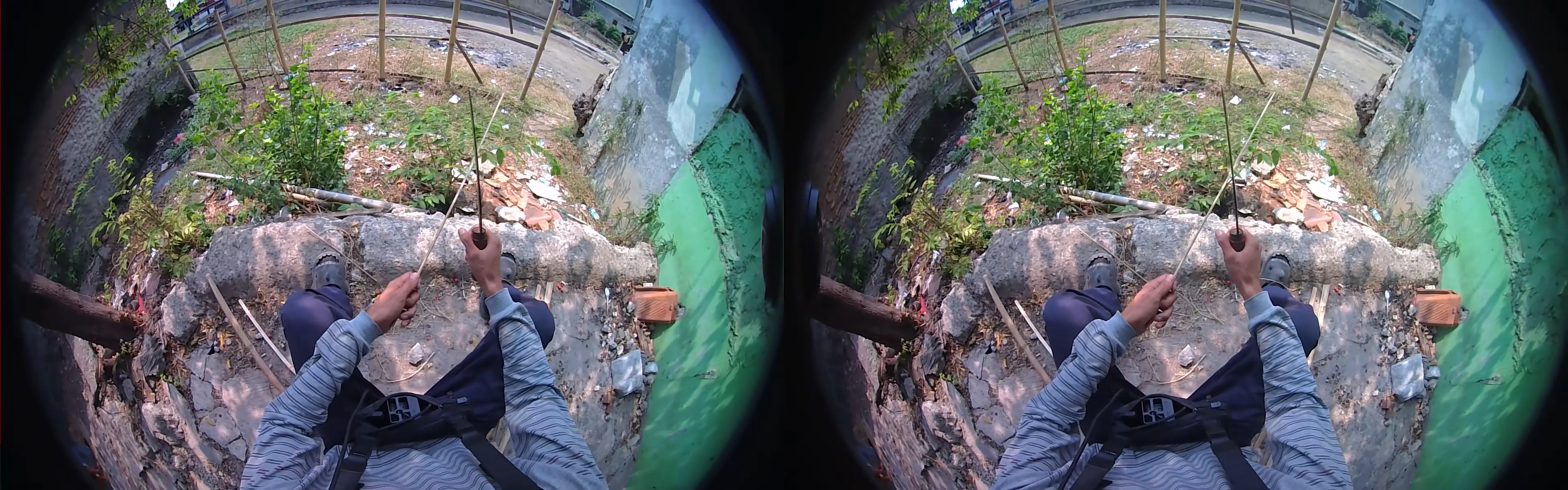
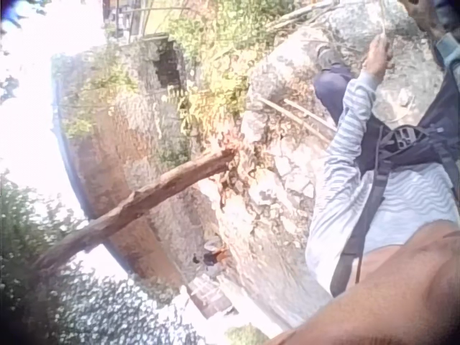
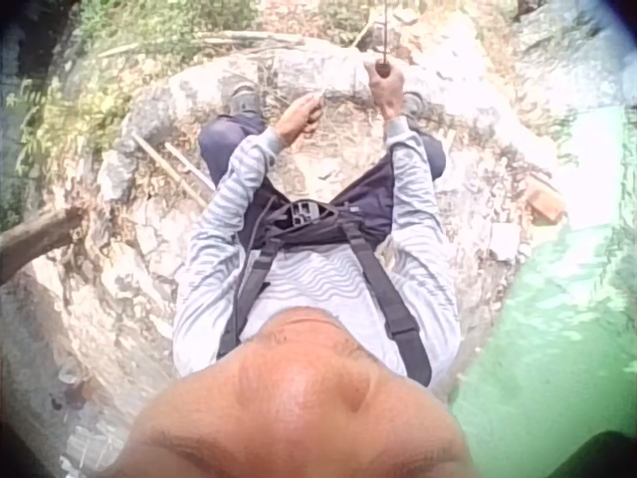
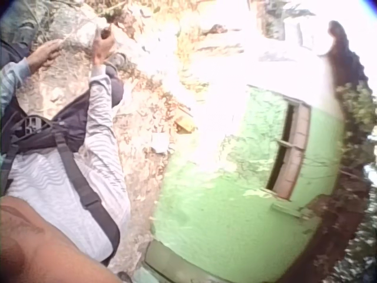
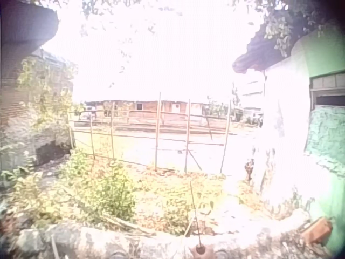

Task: The person whittles a thin wooden stick by scraping along its surface repeatedly using a large knife.

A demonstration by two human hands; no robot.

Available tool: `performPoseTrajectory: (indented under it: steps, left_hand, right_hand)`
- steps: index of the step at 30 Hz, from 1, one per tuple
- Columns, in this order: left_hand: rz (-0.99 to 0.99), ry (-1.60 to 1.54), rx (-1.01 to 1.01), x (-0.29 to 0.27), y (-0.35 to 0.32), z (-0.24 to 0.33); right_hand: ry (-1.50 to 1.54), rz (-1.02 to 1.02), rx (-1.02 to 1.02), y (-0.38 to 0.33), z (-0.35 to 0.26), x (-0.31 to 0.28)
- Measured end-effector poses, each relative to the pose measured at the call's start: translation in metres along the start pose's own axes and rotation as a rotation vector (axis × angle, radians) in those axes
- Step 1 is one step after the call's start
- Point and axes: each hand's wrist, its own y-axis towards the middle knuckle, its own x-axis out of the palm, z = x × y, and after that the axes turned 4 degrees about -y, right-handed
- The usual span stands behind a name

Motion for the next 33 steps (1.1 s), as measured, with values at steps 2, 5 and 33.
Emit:
performPoseTrajectory:
  steps: [2, 5, 33]
  left_hand:
    - [-0.104, -0.035, -0.009, -0.007, 0.002, 0.003]
    - [-0.047, 0.056, 0.035, -0.007, 0.010, 0.003]
    - [0.365, 1.088, 0.382, 0.003, 0.004, -0.008]
  right_hand:
    - [-0.029, 0.009, -0.101, -0.009, -0.008, 0.007]
    - [-0.261, -0.165, -0.134, -0.018, -0.018, 0.008]
    - [-0.516, -0.294, -0.382, -0.046, -0.001, 0.040]
